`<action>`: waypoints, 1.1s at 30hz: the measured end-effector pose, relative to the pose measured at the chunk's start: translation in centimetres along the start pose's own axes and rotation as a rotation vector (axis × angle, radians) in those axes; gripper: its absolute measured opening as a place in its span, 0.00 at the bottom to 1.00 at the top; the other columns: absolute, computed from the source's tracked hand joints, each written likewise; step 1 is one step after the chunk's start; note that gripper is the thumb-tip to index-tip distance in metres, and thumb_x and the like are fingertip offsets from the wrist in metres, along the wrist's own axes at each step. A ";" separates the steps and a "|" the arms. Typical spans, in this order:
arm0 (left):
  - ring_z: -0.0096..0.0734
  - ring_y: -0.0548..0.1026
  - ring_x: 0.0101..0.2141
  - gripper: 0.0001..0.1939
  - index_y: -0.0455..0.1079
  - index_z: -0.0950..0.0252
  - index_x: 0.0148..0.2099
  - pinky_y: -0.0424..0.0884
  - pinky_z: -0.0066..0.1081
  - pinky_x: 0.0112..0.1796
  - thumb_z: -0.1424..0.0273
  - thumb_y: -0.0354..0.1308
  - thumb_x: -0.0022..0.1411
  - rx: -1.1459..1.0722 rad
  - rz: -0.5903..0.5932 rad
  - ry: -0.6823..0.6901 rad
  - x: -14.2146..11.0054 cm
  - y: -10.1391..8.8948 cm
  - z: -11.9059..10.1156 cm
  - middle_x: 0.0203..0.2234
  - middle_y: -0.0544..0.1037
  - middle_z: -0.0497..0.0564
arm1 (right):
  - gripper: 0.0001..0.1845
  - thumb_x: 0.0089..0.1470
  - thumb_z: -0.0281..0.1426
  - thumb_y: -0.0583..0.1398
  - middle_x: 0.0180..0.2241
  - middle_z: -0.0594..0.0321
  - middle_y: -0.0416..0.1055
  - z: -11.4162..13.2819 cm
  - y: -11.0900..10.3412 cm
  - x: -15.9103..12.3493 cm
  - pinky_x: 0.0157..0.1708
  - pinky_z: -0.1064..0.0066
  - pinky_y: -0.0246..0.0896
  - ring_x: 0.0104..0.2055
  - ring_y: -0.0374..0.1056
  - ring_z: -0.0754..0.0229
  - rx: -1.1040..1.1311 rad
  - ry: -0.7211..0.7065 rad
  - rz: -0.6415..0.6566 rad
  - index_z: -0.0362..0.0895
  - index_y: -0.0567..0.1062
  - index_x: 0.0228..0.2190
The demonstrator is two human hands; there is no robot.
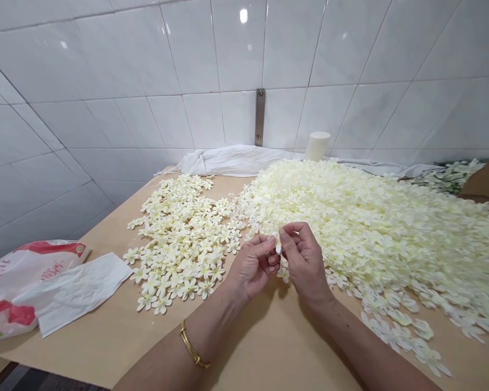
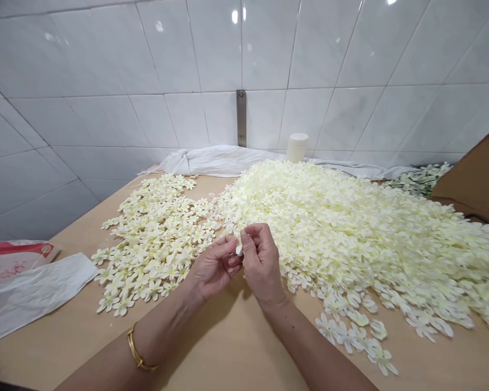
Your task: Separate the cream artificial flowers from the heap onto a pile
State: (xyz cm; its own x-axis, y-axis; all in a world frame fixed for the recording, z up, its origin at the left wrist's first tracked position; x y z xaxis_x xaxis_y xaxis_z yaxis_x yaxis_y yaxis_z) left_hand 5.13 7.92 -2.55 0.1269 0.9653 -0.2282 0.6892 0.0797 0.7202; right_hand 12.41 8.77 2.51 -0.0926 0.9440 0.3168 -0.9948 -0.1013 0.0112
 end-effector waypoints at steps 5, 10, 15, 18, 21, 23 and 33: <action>0.17 0.61 0.13 0.15 0.59 0.66 0.26 0.54 0.19 0.14 0.61 0.60 0.48 0.266 0.103 0.031 0.0 0.8 0.1 0.12 0.64 0.42 | 0.04 0.54 0.33 0.52 0.19 0.71 0.62 1.6 -1.0 -0.4 0.16 0.78 0.54 0.16 0.58 0.69 -0.275 -0.157 -0.063 0.46 0.63 0.29; 0.13 0.56 0.12 0.16 0.56 0.66 0.23 0.49 0.18 0.14 0.62 0.58 0.51 0.386 0.192 0.115 -0.7 1.6 -1.3 0.12 0.60 0.40 | 0.05 0.53 0.35 0.53 0.17 0.73 0.58 0.6 -1.0 -0.1 0.17 0.78 0.50 0.17 0.54 0.70 -0.189 -0.075 -0.037 0.46 0.63 0.31; 0.14 0.56 0.12 0.17 0.54 0.65 0.23 0.46 0.18 0.13 0.64 0.59 0.50 0.225 0.223 0.102 -1.4 1.9 -1.7 0.12 0.61 0.40 | 0.10 0.52 0.40 0.54 0.14 0.74 0.55 -0.6 0.8 0.0 0.15 0.79 0.50 0.15 0.53 0.70 0.160 0.106 0.037 0.46 0.61 0.29; 0.15 0.55 0.10 0.17 0.53 0.64 0.24 0.47 0.18 0.12 0.64 0.61 0.47 0.163 0.214 0.083 -1.5 2.1 -1.8 0.11 0.61 0.39 | 0.11 0.53 0.40 0.52 0.15 0.73 0.58 -0.2 1.6 -0.5 0.14 0.78 0.52 0.14 0.54 0.69 0.227 0.081 0.047 0.46 0.61 0.28; 0.14 0.55 0.10 0.19 0.53 0.64 0.23 0.47 0.18 0.12 0.63 0.62 0.46 0.180 0.216 0.052 -1.3 1.9 -1.6 0.10 0.60 0.39 | 0.10 0.55 0.38 0.50 0.17 0.71 0.58 0.5 1.4 -1.0 0.16 0.77 0.52 0.16 0.55 0.69 0.092 -0.046 0.052 0.46 0.62 0.27; 0.14 0.54 0.09 0.19 0.52 0.64 0.23 0.46 0.17 0.12 0.62 0.61 0.46 0.195 0.221 0.022 -1.1 1.5 -1.4 0.09 0.60 0.39 | 0.08 0.55 0.36 0.51 0.20 0.69 0.59 1.0 1.1 -1.4 0.19 0.75 0.53 0.20 0.56 0.68 -0.046 -0.154 0.070 0.45 0.65 0.28; 0.11 0.47 0.09 0.21 0.52 0.65 0.20 0.43 0.17 0.11 0.59 0.60 0.48 0.192 0.292 -0.036 -0.7 1.0 -0.7 0.08 0.51 0.37 | 0.11 0.50 0.36 0.57 0.18 0.71 0.55 0.6 2.3 -0.5 0.19 0.76 0.48 0.19 0.52 0.70 0.002 0.021 0.423 0.44 0.62 0.23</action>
Point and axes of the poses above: each hand's wrist, its own x-axis towards the middle knuckle, its own y-axis out of the palm, z = x × y, the point moved 10 cm from there along x, towards the middle knuckle
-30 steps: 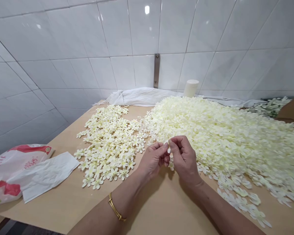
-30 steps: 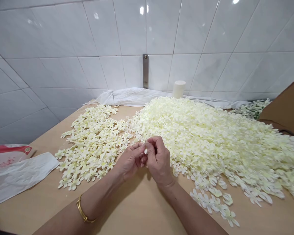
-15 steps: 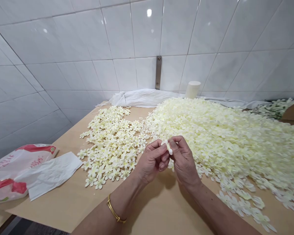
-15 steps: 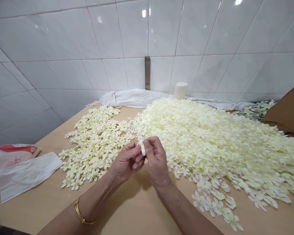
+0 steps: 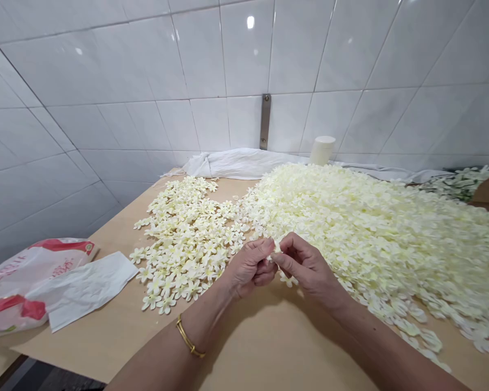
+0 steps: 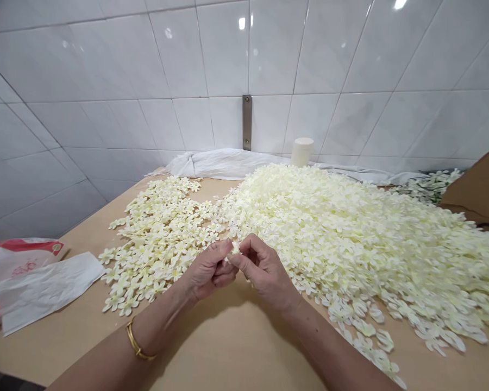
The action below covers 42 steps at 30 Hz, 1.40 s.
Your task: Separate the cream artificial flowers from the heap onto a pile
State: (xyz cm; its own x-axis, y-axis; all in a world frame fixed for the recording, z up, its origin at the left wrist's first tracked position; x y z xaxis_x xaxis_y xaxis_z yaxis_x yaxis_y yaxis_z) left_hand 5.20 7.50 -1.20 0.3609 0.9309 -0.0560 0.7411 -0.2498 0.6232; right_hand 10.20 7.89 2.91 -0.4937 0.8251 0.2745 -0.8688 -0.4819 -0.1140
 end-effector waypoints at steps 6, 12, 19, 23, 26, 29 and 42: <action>0.15 0.55 0.10 0.18 0.53 0.65 0.22 0.50 0.18 0.12 0.62 0.60 0.49 0.009 0.041 -0.010 0.2 0.4 0.4 0.10 0.58 0.39 | 0.15 0.48 0.39 0.59 0.15 0.71 0.59 -2.6 -1.0 0.1 0.18 0.77 0.50 0.16 0.54 0.71 0.298 0.136 -0.100 0.43 0.64 0.20; 0.19 0.63 0.14 0.14 0.60 0.66 0.23 0.56 0.21 0.16 0.64 0.58 0.51 0.321 0.025 -0.004 0.2 -0.1 0.0 0.14 0.65 0.43 | 0.15 0.47 0.40 0.59 0.16 0.71 0.59 -3.6 -3.7 -0.1 0.16 0.77 0.49 0.16 0.55 0.70 0.418 0.183 -0.213 0.44 0.63 0.20; 0.15 0.55 0.11 0.18 0.60 0.67 0.17 0.49 0.21 0.14 0.61 0.60 0.47 0.739 -0.144 0.059 0.2 -1.1 -0.7 0.09 0.60 0.42 | 0.17 0.48 0.41 0.58 0.16 0.71 0.59 -2.9 -5.6 -0.1 0.16 0.76 0.50 0.16 0.54 0.70 0.190 0.137 -0.268 0.43 0.63 0.19; 0.16 0.57 0.12 0.18 0.60 0.67 0.20 0.52 0.20 0.15 0.58 0.59 0.48 0.602 -0.278 0.138 0.1 -2.1 -1.6 0.10 0.62 0.42 | 0.18 0.49 0.41 0.57 0.14 0.71 0.56 -2.3 -4.9 -0.2 0.16 0.76 0.47 0.15 0.51 0.70 -0.026 0.110 -0.223 0.43 0.62 0.17; 0.20 0.64 0.14 0.15 0.64 0.67 0.27 0.59 0.22 0.17 0.58 0.58 0.49 0.483 -0.234 0.118 0.3 -1.9 -1.1 0.15 0.69 0.45 | 0.19 0.51 0.40 0.55 0.13 0.71 0.55 -1.6 -3.9 -0.3 0.16 0.76 0.47 0.15 0.51 0.69 -0.231 0.076 -0.175 0.43 0.62 0.16; 0.21 0.65 0.15 0.13 0.64 0.67 0.27 0.60 0.23 0.18 0.62 0.61 0.46 0.445 -0.220 0.140 0.3 -1.8 -1.1 0.14 0.69 0.46 | 0.19 0.54 0.40 0.51 0.13 0.70 0.57 -1.5 -3.1 -0.3 0.17 0.75 0.49 0.16 0.54 0.68 -0.329 0.086 -0.127 0.43 0.63 0.17; 0.22 0.66 0.17 0.12 0.68 0.67 0.34 0.63 0.24 0.21 0.73 0.61 0.44 0.229 -0.187 0.085 0.3 -1.4 -0.3 0.15 0.68 0.44 | 0.21 0.54 0.41 0.50 0.15 0.70 0.53 -2.2 -2.9 -0.3 0.17 0.75 0.46 0.17 0.49 0.69 -0.292 0.139 -0.096 0.43 0.58 0.15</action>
Point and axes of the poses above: each hand's wrist, its own x-axis towards the middle knuckle, its own y-axis out of the palm, z = x × y, the point moved 10 cm from there along x, towards the middle knuckle
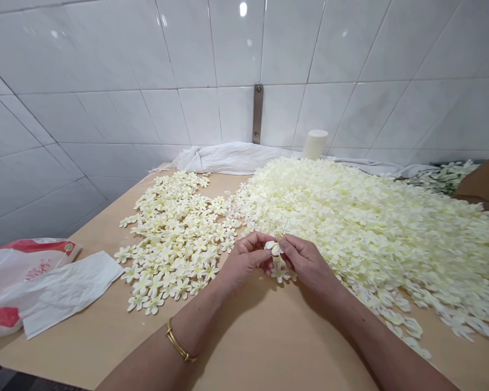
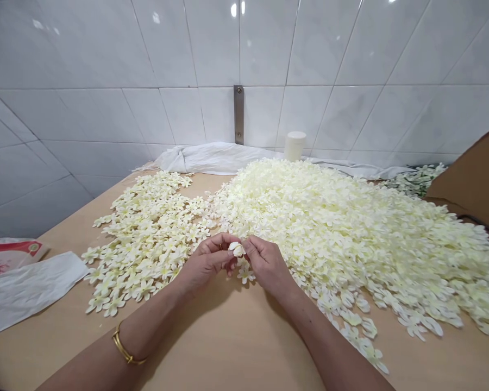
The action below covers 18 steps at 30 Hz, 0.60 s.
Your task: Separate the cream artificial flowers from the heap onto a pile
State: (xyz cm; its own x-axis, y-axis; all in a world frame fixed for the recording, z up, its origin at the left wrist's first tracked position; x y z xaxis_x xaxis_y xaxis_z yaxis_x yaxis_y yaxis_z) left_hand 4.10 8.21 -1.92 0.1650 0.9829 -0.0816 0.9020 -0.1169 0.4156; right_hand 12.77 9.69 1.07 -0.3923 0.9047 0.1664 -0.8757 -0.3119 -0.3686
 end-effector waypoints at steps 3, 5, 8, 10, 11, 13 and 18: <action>0.22 0.67 0.17 0.13 0.67 0.67 0.35 0.64 0.25 0.21 0.75 0.61 0.42 -0.035 -0.030 0.002 0.1 -0.3 0.0 0.17 0.68 0.44 | 0.20 0.53 0.43 0.51 0.14 0.70 0.54 -0.4 -0.6 0.0 0.15 0.76 0.45 0.16 0.49 0.69 0.083 0.038 -0.065 0.44 0.60 0.17; 0.22 0.68 0.18 0.15 0.65 0.66 0.35 0.65 0.26 0.22 0.75 0.61 0.42 -0.039 -0.045 0.030 0.2 -0.6 -0.3 0.18 0.69 0.44 | 0.17 0.52 0.43 0.52 0.17 0.70 0.59 -0.8 -0.7 0.0 0.15 0.76 0.48 0.16 0.53 0.69 0.171 0.061 -0.083 0.43 0.64 0.22; 0.23 0.69 0.19 0.18 0.61 0.64 0.37 0.66 0.27 0.23 0.75 0.62 0.43 -0.008 -0.064 0.080 0.1 -1.0 -0.8 0.19 0.68 0.42 | 0.14 0.49 0.41 0.56 0.24 0.66 0.65 -0.4 -0.1 0.1 0.20 0.74 0.55 0.22 0.60 0.66 0.196 0.022 -0.044 0.43 0.69 0.32; 0.23 0.69 0.18 0.19 0.59 0.64 0.37 0.67 0.26 0.23 0.75 0.62 0.43 0.036 -0.081 0.089 0.1 -1.1 -0.9 0.19 0.67 0.40 | 0.12 0.48 0.39 0.57 0.25 0.63 0.67 0.1 0.0 0.0 0.25 0.73 0.58 0.26 0.63 0.63 0.112 -0.034 -0.038 0.43 0.72 0.31; 0.23 0.69 0.18 0.19 0.59 0.64 0.37 0.67 0.26 0.22 0.74 0.63 0.43 0.060 -0.087 0.088 0.0 -1.1 -0.9 0.19 0.66 0.40 | 0.11 0.49 0.38 0.57 0.25 0.63 0.67 0.3 -0.1 -0.1 0.26 0.72 0.58 0.27 0.63 0.63 0.066 -0.051 -0.059 0.43 0.73 0.28; 0.23 0.69 0.18 0.19 0.59 0.64 0.37 0.67 0.26 0.22 0.73 0.63 0.43 0.102 -0.088 0.080 -0.1 -0.9 -0.8 0.19 0.67 0.40 | 0.12 0.50 0.36 0.56 0.24 0.62 0.67 0.5 -0.6 -0.2 0.27 0.72 0.57 0.28 0.63 0.62 -0.004 -0.051 -0.107 0.42 0.73 0.23; 0.25 0.71 0.20 0.16 0.63 0.66 0.36 0.69 0.28 0.23 0.69 0.64 0.44 0.110 -0.035 0.053 -0.2 -0.1 -0.4 0.20 0.70 0.44 | 0.13 0.47 0.37 0.57 0.18 0.64 0.66 -0.4 -1.1 -0.4 0.21 0.73 0.54 0.21 0.60 0.65 0.044 0.055 -0.152 0.41 0.71 0.20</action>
Point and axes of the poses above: each hand's wrist, its own x-axis towards the middle knuckle, its own y-axis out of the palm, z = x × y, the point moved 10 cm from there along x, towards the middle knuckle
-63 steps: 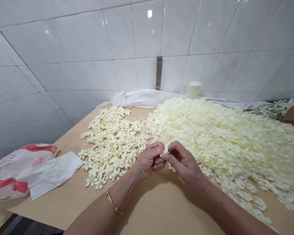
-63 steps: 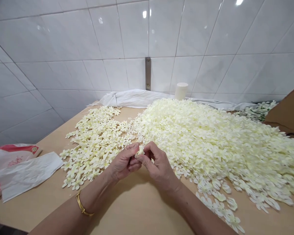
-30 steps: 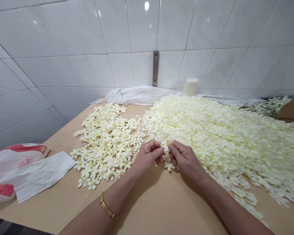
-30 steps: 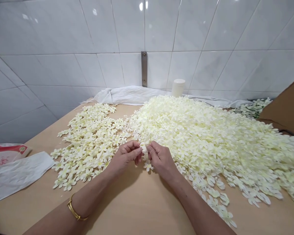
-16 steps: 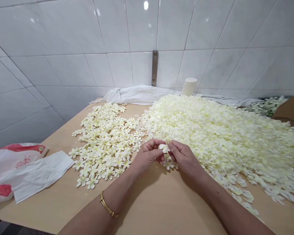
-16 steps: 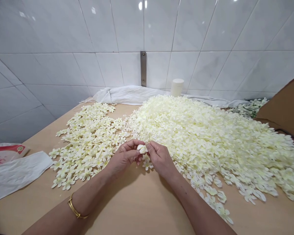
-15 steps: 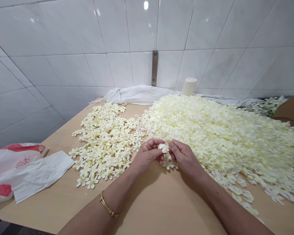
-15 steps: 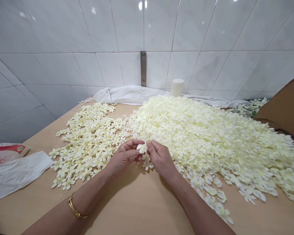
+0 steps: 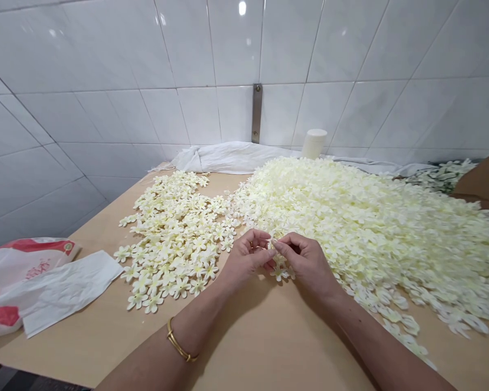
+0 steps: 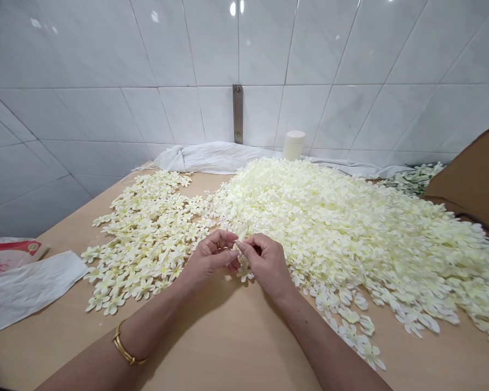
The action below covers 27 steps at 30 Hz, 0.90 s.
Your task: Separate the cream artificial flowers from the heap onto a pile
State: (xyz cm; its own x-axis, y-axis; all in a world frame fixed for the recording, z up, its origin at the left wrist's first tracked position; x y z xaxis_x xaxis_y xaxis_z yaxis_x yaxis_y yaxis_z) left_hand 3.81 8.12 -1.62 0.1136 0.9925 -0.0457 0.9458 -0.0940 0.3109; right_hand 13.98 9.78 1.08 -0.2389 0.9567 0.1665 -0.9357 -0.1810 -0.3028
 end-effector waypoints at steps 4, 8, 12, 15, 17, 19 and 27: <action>0.24 0.70 0.18 0.11 0.65 0.68 0.31 0.68 0.26 0.22 0.71 0.63 0.45 -0.105 0.032 -0.038 0.3 0.2 0.7 0.16 0.70 0.46 | 0.18 0.42 0.41 0.61 0.11 0.70 0.56 -1.1 0.0 0.2 0.14 0.76 0.47 0.15 0.52 0.69 0.164 0.095 -0.002 0.42 0.64 0.14; 0.23 0.69 0.16 0.11 0.64 0.68 0.29 0.66 0.23 0.19 0.75 0.63 0.41 -0.237 -0.057 -0.070 0.6 -0.8 1.1 0.15 0.72 0.47 | 0.20 0.42 0.43 0.61 0.12 0.72 0.56 -1.4 0.5 0.4 0.14 0.77 0.46 0.15 0.50 0.71 0.305 0.117 0.029 0.42 0.64 0.16; 0.21 0.68 0.14 0.11 0.63 0.68 0.28 0.65 0.20 0.17 0.77 0.62 0.41 -0.282 -0.053 -0.081 0.5 -0.6 1.1 0.12 0.71 0.46 | 0.13 0.41 0.37 0.64 0.19 0.68 0.67 -0.5 2.2 0.1 0.21 0.74 0.57 0.21 0.63 0.66 0.490 0.092 0.190 0.43 0.67 0.26; 0.21 0.67 0.12 0.12 0.62 0.67 0.28 0.62 0.18 0.15 0.77 0.62 0.41 -0.304 -0.029 -0.119 0.5 -0.4 1.4 0.11 0.70 0.46 | 0.10 0.43 0.33 0.63 0.21 0.65 0.71 0.6 3.3 -0.3 0.26 0.70 0.61 0.25 0.67 0.62 0.585 0.045 0.319 0.43 0.68 0.26; 0.20 0.66 0.12 0.13 0.61 0.67 0.28 0.61 0.18 0.14 0.76 0.62 0.41 -0.325 -0.025 -0.129 0.6 -0.5 1.5 0.11 0.70 0.46 | 0.08 0.45 0.33 0.62 0.21 0.64 0.71 0.5 3.5 -0.4 0.27 0.68 0.62 0.25 0.68 0.61 0.603 0.051 0.346 0.43 0.70 0.27; 0.20 0.65 0.11 0.13 0.60 0.66 0.28 0.61 0.18 0.14 0.76 0.62 0.41 -0.332 -0.029 -0.122 0.7 -0.6 1.4 0.10 0.70 0.45 | 0.07 0.44 0.33 0.62 0.22 0.64 0.71 0.2 3.0 -0.1 0.28 0.68 0.62 0.26 0.67 0.62 0.574 0.058 0.319 0.42 0.73 0.27; 0.22 0.68 0.15 0.12 0.58 0.65 0.28 0.64 0.18 0.17 0.77 0.59 0.43 -0.294 -0.066 -0.119 0.3 -0.8 1.2 0.11 0.69 0.44 | 0.08 0.43 0.32 0.61 0.22 0.65 0.68 -0.7 1.0 0.7 0.27 0.71 0.60 0.25 0.64 0.64 0.318 0.021 0.120 0.42 0.75 0.28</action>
State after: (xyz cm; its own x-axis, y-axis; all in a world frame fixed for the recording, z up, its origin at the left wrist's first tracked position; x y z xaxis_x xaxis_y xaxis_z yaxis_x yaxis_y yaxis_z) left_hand 3.47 8.43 -3.06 0.1056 0.9780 -0.1800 0.8261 0.0145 0.5634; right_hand 13.06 10.37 0.24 -0.3497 0.9282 0.1274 -0.9362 -0.3512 -0.0106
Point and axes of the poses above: each hand's wrist, its own x-axis towards the middle knuckle, its own y-axis out of the palm, z = x × y, the point moved 10 cm from there along x, towards the middle knuckle
